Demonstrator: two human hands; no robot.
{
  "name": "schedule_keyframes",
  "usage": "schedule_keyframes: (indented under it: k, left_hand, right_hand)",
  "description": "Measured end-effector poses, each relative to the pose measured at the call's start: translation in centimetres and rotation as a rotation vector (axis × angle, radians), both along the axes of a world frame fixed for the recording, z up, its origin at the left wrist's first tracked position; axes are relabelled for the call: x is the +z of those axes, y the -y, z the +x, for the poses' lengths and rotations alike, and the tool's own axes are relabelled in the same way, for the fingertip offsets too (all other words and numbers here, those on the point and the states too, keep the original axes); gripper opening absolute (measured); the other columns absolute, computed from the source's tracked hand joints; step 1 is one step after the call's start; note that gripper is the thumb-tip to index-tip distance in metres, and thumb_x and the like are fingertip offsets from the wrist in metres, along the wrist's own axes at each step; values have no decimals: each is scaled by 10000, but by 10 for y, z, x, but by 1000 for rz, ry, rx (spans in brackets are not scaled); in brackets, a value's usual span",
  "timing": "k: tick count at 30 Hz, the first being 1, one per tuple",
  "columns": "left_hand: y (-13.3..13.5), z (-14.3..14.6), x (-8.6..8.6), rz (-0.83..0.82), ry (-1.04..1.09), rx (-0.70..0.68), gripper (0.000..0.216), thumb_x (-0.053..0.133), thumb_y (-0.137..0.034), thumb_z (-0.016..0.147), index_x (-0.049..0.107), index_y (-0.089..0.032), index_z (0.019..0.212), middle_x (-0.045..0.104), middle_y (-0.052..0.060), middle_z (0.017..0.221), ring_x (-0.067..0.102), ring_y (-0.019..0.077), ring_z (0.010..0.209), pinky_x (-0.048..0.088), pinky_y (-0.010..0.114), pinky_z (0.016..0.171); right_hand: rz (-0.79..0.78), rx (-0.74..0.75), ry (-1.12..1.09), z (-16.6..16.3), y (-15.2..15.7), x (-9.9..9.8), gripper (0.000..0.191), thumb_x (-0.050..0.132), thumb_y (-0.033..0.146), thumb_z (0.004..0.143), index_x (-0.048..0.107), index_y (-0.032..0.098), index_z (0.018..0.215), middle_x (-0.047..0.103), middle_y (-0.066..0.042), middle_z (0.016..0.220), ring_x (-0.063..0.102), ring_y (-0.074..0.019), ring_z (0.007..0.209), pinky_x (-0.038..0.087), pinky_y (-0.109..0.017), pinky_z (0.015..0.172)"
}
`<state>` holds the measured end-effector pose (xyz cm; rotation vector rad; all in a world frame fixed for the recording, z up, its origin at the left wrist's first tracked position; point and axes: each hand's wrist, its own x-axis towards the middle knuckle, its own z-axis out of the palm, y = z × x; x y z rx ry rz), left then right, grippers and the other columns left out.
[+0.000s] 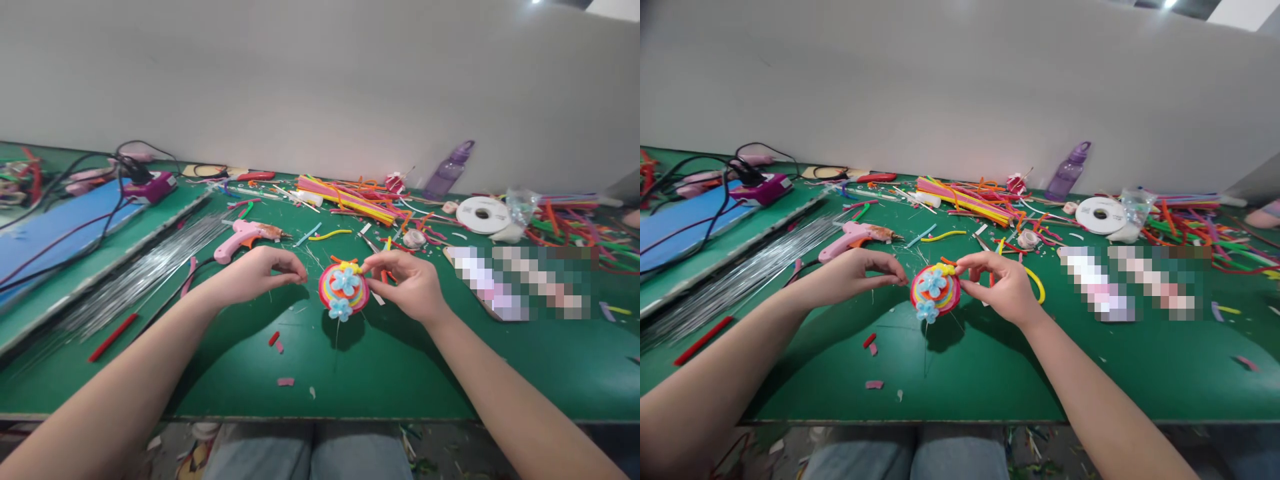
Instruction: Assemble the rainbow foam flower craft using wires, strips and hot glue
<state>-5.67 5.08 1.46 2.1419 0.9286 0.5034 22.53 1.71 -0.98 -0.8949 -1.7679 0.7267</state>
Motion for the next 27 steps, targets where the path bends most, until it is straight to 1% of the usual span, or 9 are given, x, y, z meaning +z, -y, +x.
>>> schedule_keyframes:
  k: [3,8,12,16,21,25,27]
  left_hand:
    - [-1,0,-1,29,-35,-9,197,562,-348,874,679,-191,895,729,11,895,669,147,814,523,247,729]
    - [0,-1,-2,76,-40,3,186,563,-332,868,680,-193,907,725,11,911,661,144,819,516,244,733]
    - [1,-1,-2,46,-31,5,177,558,-325,869,674,-194,897,720,6,881,659,137,794,514,234,707]
    - [2,-3,1,-12,-40,-33,174,566,-331,862,674,-204,913,716,-4,857,657,133,771,514,228,687]
    - [3,-5,7,-74,-72,-91,193,552,-356,867,685,-224,911,716,-15,858,657,138,787,513,231,706]
    - [2,-8,8,-71,-124,-84,199,558,-369,861,685,-219,894,716,-16,855,656,137,779,510,230,706]
    - [2,-9,7,-59,-140,-76,205,564,-378,858,684,-219,909,721,-13,893,659,142,817,512,235,734]
  right_hand:
    - [8,-22,87,1,0,0,215,737,200,749,697,275,946,702,7,865,583,-113,664,493,-290,630]
    - [0,-35,140,2,-2,0,201,722,212,758,697,268,949,696,7,870,584,-107,664,486,-278,623]
    - [-5,-29,130,3,-1,1,201,717,202,754,698,259,945,693,4,867,590,-104,661,482,-267,603]
    - [-12,-26,124,3,-1,2,185,711,201,756,698,247,934,692,-3,862,596,-107,651,477,-263,581]
    - [-12,-1,157,0,0,3,141,697,211,777,689,244,914,698,1,862,600,-101,652,484,-249,583]
    - [-38,25,191,-4,0,4,111,680,227,795,681,244,904,705,11,838,612,-97,643,499,-232,572]
    - [-41,3,200,-4,-1,3,134,674,241,799,681,247,933,714,5,857,626,-105,659,510,-236,582]
